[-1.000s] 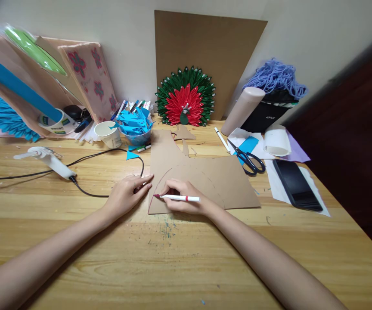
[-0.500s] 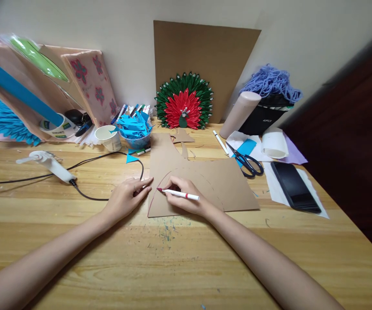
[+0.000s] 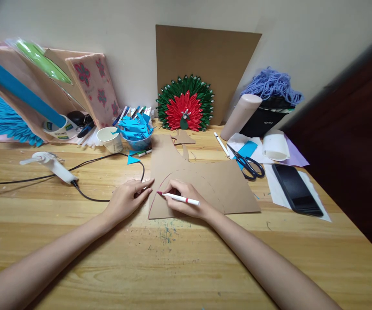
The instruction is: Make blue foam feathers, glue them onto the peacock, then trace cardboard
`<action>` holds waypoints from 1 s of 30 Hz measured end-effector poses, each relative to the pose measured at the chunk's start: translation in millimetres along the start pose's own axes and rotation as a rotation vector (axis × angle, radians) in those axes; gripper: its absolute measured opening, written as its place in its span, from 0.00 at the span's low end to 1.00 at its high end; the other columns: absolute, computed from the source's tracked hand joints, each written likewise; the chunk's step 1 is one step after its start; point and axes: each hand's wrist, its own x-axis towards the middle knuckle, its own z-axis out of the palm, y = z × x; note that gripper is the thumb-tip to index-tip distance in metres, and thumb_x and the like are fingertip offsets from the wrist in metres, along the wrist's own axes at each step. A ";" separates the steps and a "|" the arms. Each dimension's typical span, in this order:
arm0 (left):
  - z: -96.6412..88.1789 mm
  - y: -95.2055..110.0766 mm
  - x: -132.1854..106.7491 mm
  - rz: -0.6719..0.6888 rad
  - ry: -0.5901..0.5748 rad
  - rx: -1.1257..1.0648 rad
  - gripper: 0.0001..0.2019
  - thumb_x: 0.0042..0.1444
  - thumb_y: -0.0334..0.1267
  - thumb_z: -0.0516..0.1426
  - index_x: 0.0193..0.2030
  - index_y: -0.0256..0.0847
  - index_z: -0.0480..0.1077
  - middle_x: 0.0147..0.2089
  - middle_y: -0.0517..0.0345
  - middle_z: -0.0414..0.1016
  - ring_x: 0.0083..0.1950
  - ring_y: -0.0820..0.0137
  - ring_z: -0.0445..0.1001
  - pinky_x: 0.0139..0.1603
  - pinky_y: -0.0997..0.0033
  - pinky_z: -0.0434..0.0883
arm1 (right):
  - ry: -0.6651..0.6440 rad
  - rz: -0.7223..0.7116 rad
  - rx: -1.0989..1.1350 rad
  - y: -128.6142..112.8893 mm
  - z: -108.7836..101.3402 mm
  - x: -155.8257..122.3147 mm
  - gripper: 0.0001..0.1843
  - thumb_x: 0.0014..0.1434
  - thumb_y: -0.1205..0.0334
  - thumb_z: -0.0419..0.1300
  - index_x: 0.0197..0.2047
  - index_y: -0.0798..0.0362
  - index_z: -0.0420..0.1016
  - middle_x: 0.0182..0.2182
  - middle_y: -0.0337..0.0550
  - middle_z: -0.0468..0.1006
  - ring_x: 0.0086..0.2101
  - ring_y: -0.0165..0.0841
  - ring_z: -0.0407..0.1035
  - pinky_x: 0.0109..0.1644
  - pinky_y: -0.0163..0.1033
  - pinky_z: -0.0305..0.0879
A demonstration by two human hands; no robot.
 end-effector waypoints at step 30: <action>2.2 -1.2 0.7 0.006 0.011 0.000 0.16 0.59 0.40 0.51 0.52 0.44 0.70 0.35 0.55 0.78 0.37 0.67 0.73 0.37 0.70 0.67 | -0.137 -0.071 0.016 -0.2 2.4 0.6 0.02 0.52 0.65 0.57 0.30 0.54 0.69 0.30 0.41 0.75 0.29 0.28 0.65 0.31 0.32 0.60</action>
